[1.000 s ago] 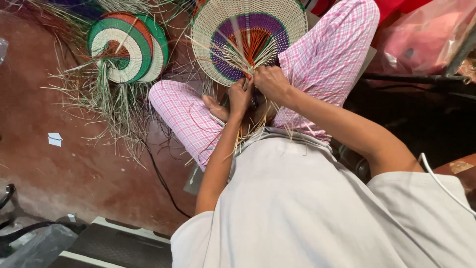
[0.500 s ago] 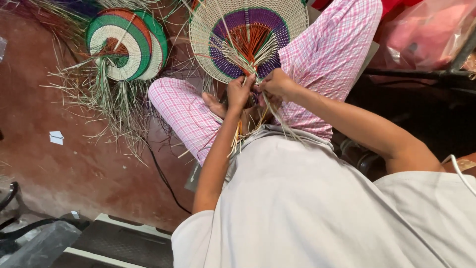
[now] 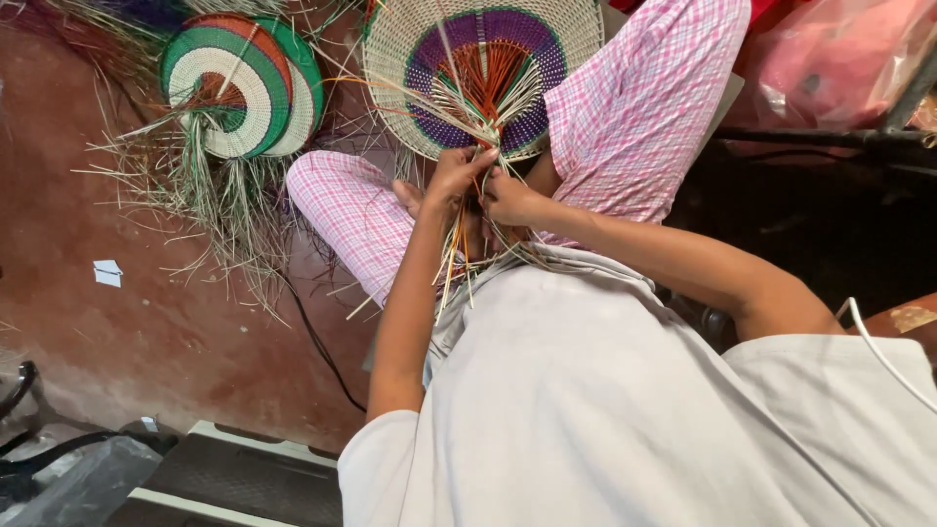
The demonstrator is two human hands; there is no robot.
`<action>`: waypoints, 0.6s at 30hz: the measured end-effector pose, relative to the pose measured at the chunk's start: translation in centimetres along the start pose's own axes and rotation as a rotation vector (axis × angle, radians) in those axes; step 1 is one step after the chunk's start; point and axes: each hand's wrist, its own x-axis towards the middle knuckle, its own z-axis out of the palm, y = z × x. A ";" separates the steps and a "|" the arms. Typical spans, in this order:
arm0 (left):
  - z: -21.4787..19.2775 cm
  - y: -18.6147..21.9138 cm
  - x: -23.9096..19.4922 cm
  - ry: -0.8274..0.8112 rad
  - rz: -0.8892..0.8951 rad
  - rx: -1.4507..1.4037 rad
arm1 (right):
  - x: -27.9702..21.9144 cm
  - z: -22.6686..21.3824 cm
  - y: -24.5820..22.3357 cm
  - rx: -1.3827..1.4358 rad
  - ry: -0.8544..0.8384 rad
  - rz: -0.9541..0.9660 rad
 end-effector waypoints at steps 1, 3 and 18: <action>0.4 0.9 -0.6 0.000 0.001 0.000 | 0.5 0.0 0.4 0.000 0.001 -0.001; 1.0 2.4 -1.9 -0.040 -0.028 -0.013 | 1.4 0.4 1.2 -0.130 -0.067 -0.033; 1.3 5.8 -4.0 -0.152 -0.125 0.373 | -1.1 -9.0 -2.9 -0.273 -0.012 0.182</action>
